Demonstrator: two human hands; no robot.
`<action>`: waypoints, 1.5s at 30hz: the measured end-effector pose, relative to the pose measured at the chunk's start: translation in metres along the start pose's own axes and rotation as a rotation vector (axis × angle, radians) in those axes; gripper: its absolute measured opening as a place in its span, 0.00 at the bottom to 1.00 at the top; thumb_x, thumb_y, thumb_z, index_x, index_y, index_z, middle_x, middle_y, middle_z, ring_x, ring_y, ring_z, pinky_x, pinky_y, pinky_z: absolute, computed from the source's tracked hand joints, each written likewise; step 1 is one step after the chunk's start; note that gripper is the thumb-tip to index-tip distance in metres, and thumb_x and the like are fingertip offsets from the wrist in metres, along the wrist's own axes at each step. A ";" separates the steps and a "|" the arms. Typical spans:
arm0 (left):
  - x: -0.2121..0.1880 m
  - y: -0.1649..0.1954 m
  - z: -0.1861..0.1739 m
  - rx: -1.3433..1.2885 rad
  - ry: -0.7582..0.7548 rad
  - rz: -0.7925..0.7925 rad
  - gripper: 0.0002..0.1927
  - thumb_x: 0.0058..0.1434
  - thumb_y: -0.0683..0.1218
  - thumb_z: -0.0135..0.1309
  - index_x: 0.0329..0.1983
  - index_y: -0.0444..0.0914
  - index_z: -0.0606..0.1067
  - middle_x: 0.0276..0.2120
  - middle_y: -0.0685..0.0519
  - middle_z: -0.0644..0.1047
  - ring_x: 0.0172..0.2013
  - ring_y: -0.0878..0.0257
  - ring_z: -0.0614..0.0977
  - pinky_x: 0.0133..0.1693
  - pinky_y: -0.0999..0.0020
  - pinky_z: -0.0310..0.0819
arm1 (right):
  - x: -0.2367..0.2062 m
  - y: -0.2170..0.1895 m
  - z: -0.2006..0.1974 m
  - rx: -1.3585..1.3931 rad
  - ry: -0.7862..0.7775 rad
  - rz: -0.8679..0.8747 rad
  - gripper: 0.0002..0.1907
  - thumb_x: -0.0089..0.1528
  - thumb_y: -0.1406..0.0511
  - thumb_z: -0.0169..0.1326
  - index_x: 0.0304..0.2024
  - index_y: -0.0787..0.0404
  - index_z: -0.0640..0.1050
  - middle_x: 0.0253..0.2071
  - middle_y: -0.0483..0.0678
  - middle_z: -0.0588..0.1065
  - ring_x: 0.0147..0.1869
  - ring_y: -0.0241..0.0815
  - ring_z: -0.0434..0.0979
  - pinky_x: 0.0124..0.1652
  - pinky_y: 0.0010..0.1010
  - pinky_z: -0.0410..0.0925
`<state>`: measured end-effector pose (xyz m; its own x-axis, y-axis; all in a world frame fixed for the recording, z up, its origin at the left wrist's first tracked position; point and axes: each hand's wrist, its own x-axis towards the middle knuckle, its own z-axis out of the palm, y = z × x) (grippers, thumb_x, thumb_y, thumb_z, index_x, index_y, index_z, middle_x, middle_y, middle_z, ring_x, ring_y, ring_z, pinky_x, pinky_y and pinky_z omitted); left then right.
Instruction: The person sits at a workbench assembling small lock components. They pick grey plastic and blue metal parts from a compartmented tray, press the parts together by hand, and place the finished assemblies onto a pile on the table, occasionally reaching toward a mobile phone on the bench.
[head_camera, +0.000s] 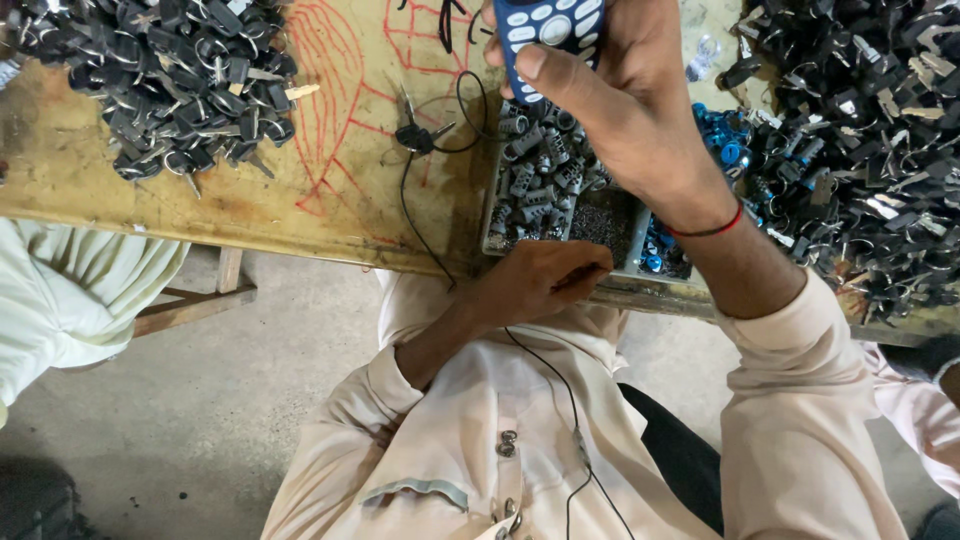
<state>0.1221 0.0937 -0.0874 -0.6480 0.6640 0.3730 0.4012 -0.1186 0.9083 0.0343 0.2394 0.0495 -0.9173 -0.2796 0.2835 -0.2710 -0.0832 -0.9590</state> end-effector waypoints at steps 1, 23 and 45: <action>0.000 0.000 0.000 -0.005 0.000 0.009 0.12 0.66 0.40 0.60 0.51 0.39 0.73 0.36 0.50 0.80 0.36 0.55 0.85 0.38 0.62 0.81 | -0.001 0.000 0.000 0.001 0.000 -0.007 0.13 0.79 0.73 0.53 0.63 0.63 0.68 0.58 0.47 0.75 0.56 0.37 0.77 0.54 0.30 0.74; 0.002 0.002 -0.002 -0.028 -0.005 0.018 0.10 0.67 0.41 0.59 0.50 0.39 0.73 0.37 0.50 0.80 0.37 0.54 0.84 0.40 0.62 0.80 | 0.019 0.007 0.002 -0.014 -0.054 -0.065 0.06 0.79 0.72 0.52 0.58 0.66 0.73 0.53 0.48 0.76 0.55 0.37 0.76 0.53 0.30 0.72; 0.035 0.044 -0.078 -0.257 0.498 0.014 0.03 0.75 0.36 0.54 0.49 0.31 0.75 0.73 0.47 0.56 0.42 0.68 0.84 0.35 0.75 0.81 | 0.004 0.005 0.008 0.190 0.038 -0.035 0.08 0.81 0.71 0.52 0.61 0.61 0.70 0.55 0.47 0.74 0.55 0.40 0.77 0.51 0.33 0.71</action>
<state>0.0674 0.0541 -0.0195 -0.8961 0.2400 0.3734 0.2818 -0.3424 0.8963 0.0311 0.2306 0.0457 -0.9197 -0.2371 0.3129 -0.2462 -0.2726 -0.9301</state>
